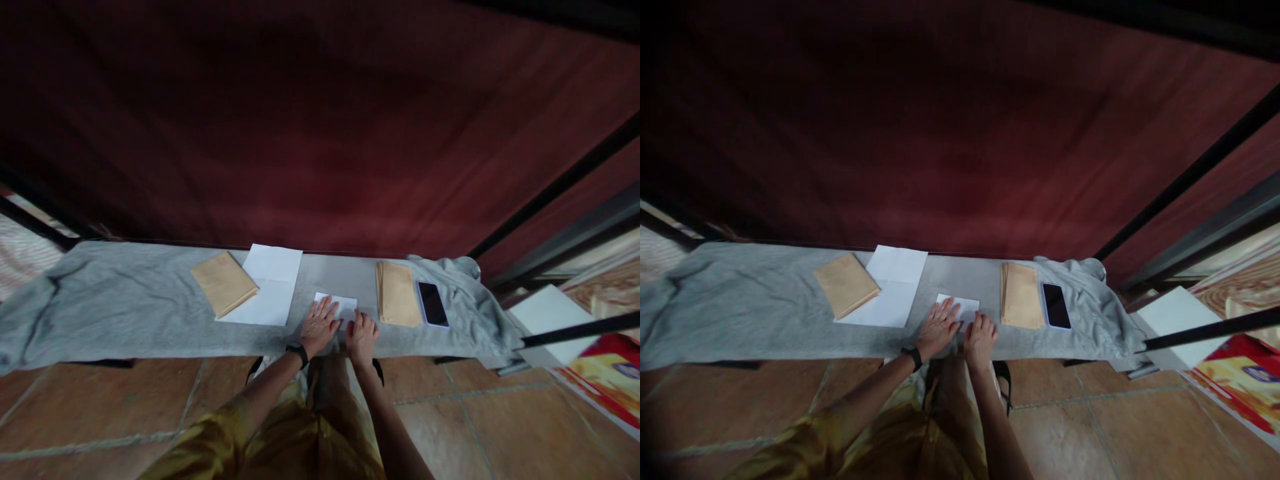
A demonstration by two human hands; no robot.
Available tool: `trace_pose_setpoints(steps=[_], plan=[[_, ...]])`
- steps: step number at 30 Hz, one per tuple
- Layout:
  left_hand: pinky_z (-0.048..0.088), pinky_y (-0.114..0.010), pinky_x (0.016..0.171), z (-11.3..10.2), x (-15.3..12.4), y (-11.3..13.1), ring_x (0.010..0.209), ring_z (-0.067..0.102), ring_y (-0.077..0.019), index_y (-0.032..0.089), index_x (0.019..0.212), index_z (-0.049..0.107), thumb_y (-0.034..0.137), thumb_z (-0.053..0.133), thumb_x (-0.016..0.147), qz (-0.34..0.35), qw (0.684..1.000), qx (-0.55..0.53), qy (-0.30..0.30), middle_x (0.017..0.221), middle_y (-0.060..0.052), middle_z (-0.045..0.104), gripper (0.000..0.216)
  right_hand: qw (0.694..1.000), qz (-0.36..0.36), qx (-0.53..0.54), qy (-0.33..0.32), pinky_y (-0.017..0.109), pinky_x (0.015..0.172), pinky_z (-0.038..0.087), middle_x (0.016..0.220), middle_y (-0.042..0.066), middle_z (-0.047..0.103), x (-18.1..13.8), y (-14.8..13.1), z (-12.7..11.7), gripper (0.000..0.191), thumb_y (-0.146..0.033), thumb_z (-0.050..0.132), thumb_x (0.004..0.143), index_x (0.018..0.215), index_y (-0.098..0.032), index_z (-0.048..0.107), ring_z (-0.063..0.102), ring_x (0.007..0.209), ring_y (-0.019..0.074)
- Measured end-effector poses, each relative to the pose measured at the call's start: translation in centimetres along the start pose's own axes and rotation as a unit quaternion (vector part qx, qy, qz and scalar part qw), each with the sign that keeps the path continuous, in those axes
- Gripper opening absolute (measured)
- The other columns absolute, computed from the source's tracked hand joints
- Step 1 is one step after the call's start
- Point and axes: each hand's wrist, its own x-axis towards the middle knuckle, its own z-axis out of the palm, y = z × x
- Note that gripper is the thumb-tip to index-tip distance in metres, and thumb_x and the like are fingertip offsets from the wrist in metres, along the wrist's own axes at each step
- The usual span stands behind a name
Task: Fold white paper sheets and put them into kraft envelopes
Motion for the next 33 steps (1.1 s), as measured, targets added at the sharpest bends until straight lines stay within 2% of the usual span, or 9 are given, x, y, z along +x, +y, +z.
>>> trace_pose_setpoints(steps=[3,6,10,14,24,33], plan=[[0.018,-0.047,0.123,-0.1,-0.1,-0.3,0.150,0.026,-0.0248,0.018,0.152,0.038,0.035,0.038,0.101,0.008,1.000,0.018,-0.008,0.162,-0.012,0.030,0.054,0.997,-0.070,0.029,-0.003,0.048,0.111,0.028,0.138,0.016,0.058,0.7,-1.1,0.7,0.043,-0.028,0.033,0.102,0.139,-0.014,0.052,0.047,0.130,0.0269],[0.017,-0.046,0.123,-0.1,-0.2,-0.4,0.150,0.025,-0.0235,0.015,0.154,0.034,0.028,0.035,0.100,0.023,0.999,0.027,-0.012,0.162,-0.012,0.030,0.055,0.992,-0.114,0.034,-0.036,0.045,0.115,0.026,0.148,0.015,0.052,1.1,-2.0,1.6,0.048,-0.032,0.029,0.104,0.143,-0.014,0.049,0.042,0.138,0.0245],[0.018,-0.044,0.124,-0.1,-0.3,-0.8,0.151,0.024,-0.0212,0.016,0.154,0.035,0.026,0.032,0.101,0.024,0.999,0.023,0.001,0.161,-0.010,0.033,0.054,0.994,-0.096,-0.006,-0.060,0.046,0.117,0.023,0.154,0.014,0.044,1.2,-2.1,2.5,0.052,-0.037,0.027,0.105,0.147,-0.014,0.046,0.039,0.142,0.0245],[0.019,-0.044,0.124,-0.1,-0.1,-1.3,0.151,0.024,-0.0229,0.013,0.152,0.039,0.030,0.033,0.101,-0.009,1.000,0.019,0.020,0.160,-0.011,0.034,0.053,0.995,-0.079,-0.038,-0.054,0.048,0.116,0.023,0.156,0.015,0.040,1.5,-1.2,2.9,0.052,-0.038,0.028,0.105,0.149,-0.015,0.044,0.037,0.143,0.0272],[0.019,-0.043,0.124,-0.3,-0.3,-3.0,0.151,0.024,-0.0222,0.010,0.153,0.034,0.043,0.028,0.103,-0.059,0.997,0.032,0.037,0.160,-0.012,0.034,0.060,0.998,-0.042,-0.038,-0.016,0.051,0.116,0.024,0.155,0.017,0.042,1.7,-0.1,3.7,0.057,-0.040,0.025,0.105,0.152,-0.010,0.037,0.040,0.141,0.0307],[0.018,-0.046,0.123,-0.6,-0.2,-2.9,0.151,0.024,-0.0247,0.011,0.154,0.033,0.051,0.030,0.100,-0.069,0.997,0.025,0.017,0.160,-0.013,0.033,0.067,0.998,-0.036,-0.036,-0.031,0.053,0.116,0.023,0.155,0.017,0.041,1.4,0.9,3.2,0.059,-0.041,0.025,0.104,0.153,-0.009,0.035,0.037,0.142,0.0317]])
